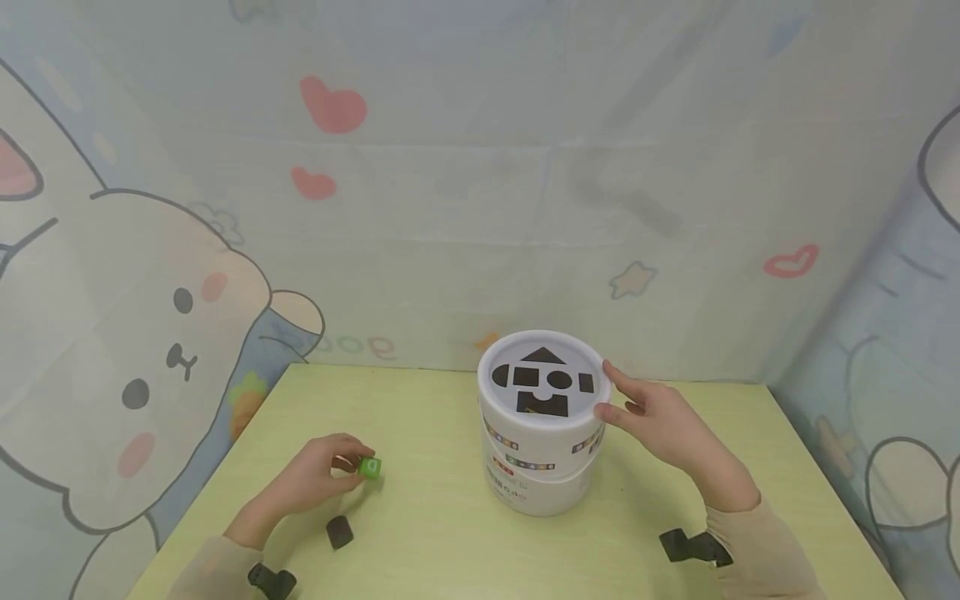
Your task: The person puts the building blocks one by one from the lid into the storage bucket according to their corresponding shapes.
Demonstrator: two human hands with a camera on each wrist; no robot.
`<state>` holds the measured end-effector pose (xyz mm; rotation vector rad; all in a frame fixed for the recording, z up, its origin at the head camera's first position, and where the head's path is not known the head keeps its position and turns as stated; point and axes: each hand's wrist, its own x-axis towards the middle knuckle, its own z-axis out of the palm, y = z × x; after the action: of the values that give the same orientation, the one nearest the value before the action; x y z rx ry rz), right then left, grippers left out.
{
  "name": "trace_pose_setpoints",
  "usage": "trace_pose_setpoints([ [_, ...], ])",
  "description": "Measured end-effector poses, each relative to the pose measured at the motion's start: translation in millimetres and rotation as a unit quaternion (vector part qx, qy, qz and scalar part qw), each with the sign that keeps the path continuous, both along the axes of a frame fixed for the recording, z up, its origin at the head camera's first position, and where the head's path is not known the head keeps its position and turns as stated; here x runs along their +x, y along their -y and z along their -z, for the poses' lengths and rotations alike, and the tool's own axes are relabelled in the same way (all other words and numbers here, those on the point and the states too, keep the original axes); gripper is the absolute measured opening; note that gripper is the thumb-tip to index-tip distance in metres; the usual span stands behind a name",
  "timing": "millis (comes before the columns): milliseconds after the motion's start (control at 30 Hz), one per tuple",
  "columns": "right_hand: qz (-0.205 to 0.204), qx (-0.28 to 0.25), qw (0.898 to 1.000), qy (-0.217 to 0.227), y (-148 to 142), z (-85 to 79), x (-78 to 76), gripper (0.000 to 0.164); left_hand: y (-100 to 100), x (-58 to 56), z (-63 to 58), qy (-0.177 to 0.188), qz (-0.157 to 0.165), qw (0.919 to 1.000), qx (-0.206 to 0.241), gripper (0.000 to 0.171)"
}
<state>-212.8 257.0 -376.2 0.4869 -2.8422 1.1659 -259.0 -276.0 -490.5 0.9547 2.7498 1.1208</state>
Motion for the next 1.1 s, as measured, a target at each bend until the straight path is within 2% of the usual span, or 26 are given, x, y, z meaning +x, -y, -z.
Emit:
trace_pose_setpoints([
  [333,-0.006,-0.005,1.0,-0.003,0,0.2,-1.1,0.076,-7,-0.2,-5.6,-0.017,-0.018,0.9997,0.003,0.037],
  [700,0.0,0.001,1.0,-0.002,0,-0.3,-0.1,0.077,-18,-2.3,-13.7,-0.027,-0.039,0.9969,0.063,0.033],
  [867,0.0,0.0,1.0,-0.003,-1,0.6,-0.2,0.077,-29,-4.1,-22.6,-0.048,-0.05,0.9941,0.083,0.035],
  [1100,0.004,0.002,1.0,-0.004,-2,0.8,-0.3,0.077,-55,-4.8,-44.3,-0.084,-0.047,0.9869,0.13,0.035],
])
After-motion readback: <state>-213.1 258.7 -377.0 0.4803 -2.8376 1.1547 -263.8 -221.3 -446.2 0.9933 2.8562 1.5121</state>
